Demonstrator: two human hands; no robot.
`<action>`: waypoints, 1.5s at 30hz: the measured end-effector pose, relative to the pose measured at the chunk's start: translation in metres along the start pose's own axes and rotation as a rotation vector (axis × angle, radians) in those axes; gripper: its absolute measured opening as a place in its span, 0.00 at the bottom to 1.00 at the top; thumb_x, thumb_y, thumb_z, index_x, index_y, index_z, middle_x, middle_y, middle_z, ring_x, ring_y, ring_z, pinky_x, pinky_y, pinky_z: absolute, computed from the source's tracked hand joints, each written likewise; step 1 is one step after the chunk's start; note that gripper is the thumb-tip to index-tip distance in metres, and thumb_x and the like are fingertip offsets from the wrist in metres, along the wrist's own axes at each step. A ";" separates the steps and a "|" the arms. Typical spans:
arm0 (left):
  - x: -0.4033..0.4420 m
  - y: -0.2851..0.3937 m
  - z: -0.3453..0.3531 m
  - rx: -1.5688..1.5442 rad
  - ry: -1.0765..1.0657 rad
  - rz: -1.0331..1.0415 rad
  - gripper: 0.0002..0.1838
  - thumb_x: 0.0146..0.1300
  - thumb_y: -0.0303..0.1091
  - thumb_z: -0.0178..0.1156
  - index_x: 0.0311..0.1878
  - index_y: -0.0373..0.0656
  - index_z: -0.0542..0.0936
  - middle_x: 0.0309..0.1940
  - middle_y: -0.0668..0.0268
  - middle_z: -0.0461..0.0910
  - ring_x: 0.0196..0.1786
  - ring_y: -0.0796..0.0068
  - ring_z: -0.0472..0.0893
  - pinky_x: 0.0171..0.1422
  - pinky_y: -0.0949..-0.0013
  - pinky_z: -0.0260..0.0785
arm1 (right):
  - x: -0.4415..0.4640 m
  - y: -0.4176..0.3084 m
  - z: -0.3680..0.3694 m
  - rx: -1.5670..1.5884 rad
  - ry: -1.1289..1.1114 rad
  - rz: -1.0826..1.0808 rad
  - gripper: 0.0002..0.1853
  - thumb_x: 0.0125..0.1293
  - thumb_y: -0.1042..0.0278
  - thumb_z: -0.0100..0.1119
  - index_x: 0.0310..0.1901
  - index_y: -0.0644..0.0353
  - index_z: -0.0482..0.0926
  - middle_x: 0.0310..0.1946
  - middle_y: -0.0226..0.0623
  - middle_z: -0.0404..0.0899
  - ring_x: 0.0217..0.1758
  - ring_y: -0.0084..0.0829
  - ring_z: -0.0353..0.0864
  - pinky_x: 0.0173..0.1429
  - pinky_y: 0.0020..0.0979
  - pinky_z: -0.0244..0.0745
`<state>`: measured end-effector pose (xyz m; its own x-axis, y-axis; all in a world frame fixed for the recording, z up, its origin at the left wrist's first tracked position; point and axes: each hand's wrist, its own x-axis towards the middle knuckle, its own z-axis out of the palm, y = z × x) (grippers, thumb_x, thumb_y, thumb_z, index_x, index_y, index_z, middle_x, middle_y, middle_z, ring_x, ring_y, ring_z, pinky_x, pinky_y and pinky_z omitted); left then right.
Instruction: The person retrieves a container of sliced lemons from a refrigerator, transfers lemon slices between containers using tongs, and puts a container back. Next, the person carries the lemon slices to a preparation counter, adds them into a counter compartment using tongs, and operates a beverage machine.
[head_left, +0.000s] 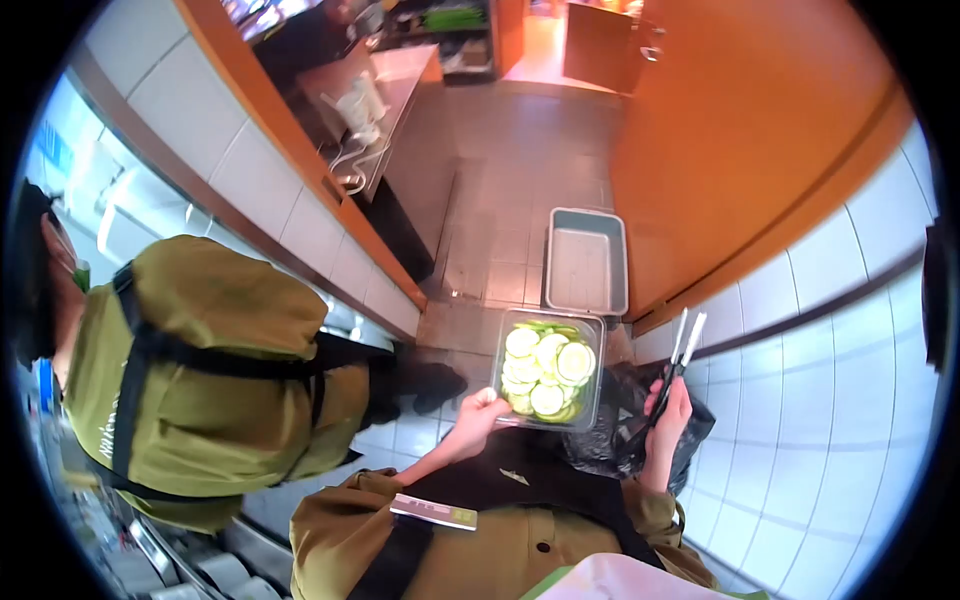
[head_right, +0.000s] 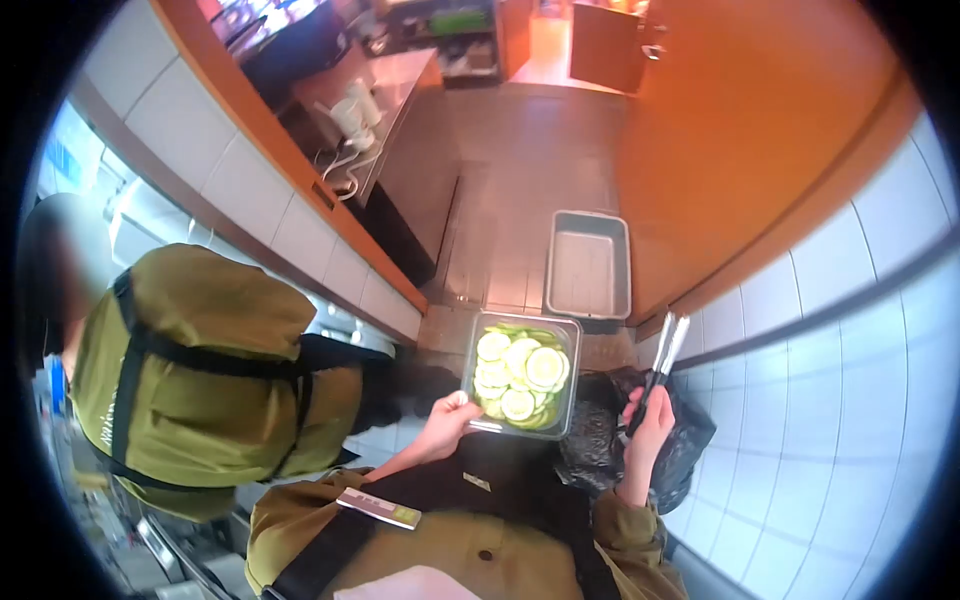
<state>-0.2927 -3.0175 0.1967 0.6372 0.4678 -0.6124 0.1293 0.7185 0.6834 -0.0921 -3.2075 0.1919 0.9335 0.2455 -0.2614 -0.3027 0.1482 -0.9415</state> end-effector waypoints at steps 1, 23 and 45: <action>0.011 -0.002 0.002 -0.036 0.039 0.026 0.02 0.52 0.21 0.50 0.27 0.37 0.69 0.26 0.62 0.75 0.30 0.73 0.78 0.37 0.71 0.73 | 0.028 0.003 0.009 0.003 -0.102 -0.011 0.15 0.67 0.59 0.41 0.42 0.63 0.71 0.23 0.30 0.72 0.18 0.16 0.66 0.19 0.17 0.59; 0.304 0.282 0.026 -0.019 0.074 0.019 0.06 0.54 0.23 0.51 0.24 0.41 0.66 0.28 0.58 0.76 0.32 0.68 0.79 0.37 0.69 0.73 | 0.308 -0.082 0.350 -0.014 -0.226 -0.071 0.17 0.66 0.58 0.42 0.40 0.65 0.71 0.26 0.34 0.74 0.19 0.19 0.69 0.22 0.19 0.65; 0.711 0.432 0.068 -0.084 0.160 -0.011 0.01 0.55 0.18 0.46 0.29 0.31 0.66 0.30 0.49 0.74 0.35 0.54 0.80 0.36 0.66 0.76 | 0.711 -0.060 0.534 -0.164 -0.506 0.059 0.18 0.66 0.57 0.42 0.34 0.66 0.72 0.23 0.37 0.74 0.15 0.21 0.69 0.19 0.21 0.64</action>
<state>0.2683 -2.4093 0.0835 0.5066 0.5307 -0.6795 0.0677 0.7612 0.6449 0.4865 -2.5306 0.1760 0.6941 0.6863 -0.2175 -0.2800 -0.0210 -0.9598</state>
